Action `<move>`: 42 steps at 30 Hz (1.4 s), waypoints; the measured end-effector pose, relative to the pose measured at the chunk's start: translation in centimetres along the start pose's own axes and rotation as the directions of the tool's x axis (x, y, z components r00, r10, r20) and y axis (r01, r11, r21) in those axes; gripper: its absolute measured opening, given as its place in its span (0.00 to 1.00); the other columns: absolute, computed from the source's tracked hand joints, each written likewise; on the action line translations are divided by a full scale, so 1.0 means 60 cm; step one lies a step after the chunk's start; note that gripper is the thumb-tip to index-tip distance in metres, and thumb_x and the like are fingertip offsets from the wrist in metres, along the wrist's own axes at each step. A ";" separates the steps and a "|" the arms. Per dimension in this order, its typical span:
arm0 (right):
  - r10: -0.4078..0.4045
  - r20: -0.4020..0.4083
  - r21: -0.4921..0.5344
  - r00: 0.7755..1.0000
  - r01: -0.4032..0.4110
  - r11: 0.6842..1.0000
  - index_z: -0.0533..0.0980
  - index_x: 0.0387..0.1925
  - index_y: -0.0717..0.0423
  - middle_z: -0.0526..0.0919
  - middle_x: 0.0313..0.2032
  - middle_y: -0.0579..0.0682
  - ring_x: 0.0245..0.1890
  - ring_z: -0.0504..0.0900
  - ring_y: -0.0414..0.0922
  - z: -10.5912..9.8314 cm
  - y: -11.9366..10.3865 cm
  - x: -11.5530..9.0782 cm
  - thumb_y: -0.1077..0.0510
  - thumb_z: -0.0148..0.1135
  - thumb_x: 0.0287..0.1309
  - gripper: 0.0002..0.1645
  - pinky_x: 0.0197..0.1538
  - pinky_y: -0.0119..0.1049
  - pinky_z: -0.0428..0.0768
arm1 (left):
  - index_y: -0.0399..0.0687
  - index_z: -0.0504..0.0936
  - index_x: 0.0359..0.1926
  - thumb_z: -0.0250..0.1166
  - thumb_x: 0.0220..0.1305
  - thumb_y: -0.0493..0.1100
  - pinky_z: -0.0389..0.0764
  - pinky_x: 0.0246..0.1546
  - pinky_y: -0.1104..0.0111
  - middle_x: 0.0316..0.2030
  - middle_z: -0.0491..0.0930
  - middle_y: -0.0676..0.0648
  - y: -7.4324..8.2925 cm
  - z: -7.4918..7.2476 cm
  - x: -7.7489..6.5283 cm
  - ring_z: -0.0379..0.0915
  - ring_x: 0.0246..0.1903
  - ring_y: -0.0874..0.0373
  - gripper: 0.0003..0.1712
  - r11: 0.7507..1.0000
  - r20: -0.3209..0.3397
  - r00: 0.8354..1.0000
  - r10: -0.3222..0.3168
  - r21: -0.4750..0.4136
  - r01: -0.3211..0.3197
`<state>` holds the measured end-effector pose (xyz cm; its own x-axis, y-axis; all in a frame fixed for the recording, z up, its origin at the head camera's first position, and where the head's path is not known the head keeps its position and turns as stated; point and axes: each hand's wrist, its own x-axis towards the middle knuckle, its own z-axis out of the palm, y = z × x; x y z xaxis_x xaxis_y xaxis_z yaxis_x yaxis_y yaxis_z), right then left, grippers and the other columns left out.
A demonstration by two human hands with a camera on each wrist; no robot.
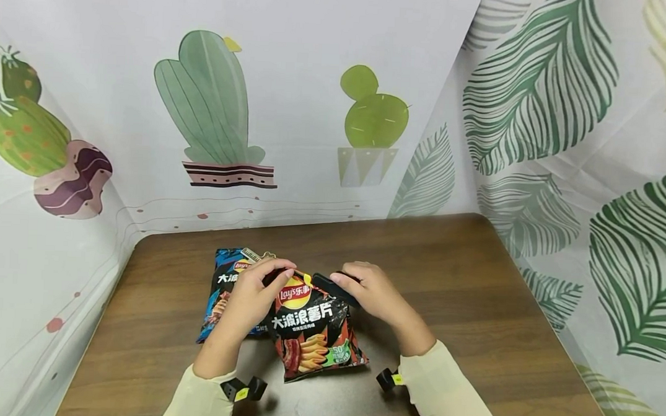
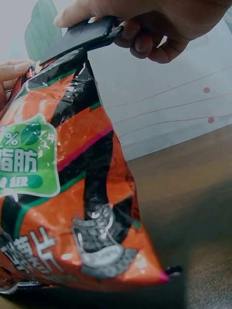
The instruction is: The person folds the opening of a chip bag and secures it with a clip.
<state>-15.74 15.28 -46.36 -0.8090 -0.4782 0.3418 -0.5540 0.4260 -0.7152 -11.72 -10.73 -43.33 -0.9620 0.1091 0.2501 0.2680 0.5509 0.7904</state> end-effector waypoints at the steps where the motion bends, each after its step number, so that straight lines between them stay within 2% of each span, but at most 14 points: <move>1: 0.000 -0.001 0.001 1.000 0.000 1.000 0.65 0.19 0.44 0.64 0.21 0.37 0.24 0.62 0.33 0.000 0.000 0.000 0.55 0.60 0.71 0.23 0.29 0.29 0.65 | 0.58 0.87 0.46 0.64 0.72 0.50 0.76 0.55 0.54 0.44 0.85 0.56 0.000 0.000 0.000 0.78 0.48 0.56 0.09 1.000 0.001 1.000 0.001 0.002 -0.001; 21: 0.001 -0.005 -0.036 1.000 -0.001 0.999 0.68 0.20 0.42 0.66 0.21 0.37 0.24 0.65 0.35 0.006 -0.005 0.005 0.55 0.60 0.70 0.21 0.30 0.30 0.67 | 0.56 0.87 0.47 0.62 0.73 0.49 0.74 0.60 0.50 0.45 0.86 0.54 0.001 0.005 -0.002 0.80 0.50 0.54 0.10 0.999 -0.001 0.999 0.045 0.001 -0.045; 29: 0.006 -0.007 -0.050 1.000 -0.006 0.999 0.69 0.21 0.41 0.67 0.22 0.37 0.24 0.66 0.35 0.010 -0.010 0.009 0.53 0.60 0.71 0.19 0.30 0.31 0.68 | 0.55 0.88 0.47 0.63 0.73 0.49 0.77 0.56 0.52 0.44 0.86 0.54 -0.001 0.007 -0.002 0.80 0.49 0.54 0.10 0.999 -0.001 0.999 0.045 0.011 -0.045; 42: -0.035 -0.024 -0.079 0.999 0.033 0.996 0.66 0.19 0.43 0.64 0.21 0.37 0.24 0.64 0.35 0.014 -0.012 0.016 0.53 0.61 0.70 0.22 0.30 0.30 0.66 | 0.57 0.88 0.46 0.63 0.72 0.49 0.77 0.55 0.54 0.43 0.86 0.55 0.003 0.010 -0.001 0.80 0.47 0.56 0.09 0.998 0.002 0.999 0.054 0.015 -0.054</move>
<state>-15.95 13.86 -46.01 -0.7934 -0.4743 0.3814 -0.5945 0.4692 -0.6531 -11.63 -10.14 -43.55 -0.9463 0.1399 0.2915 0.3186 0.5567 0.7671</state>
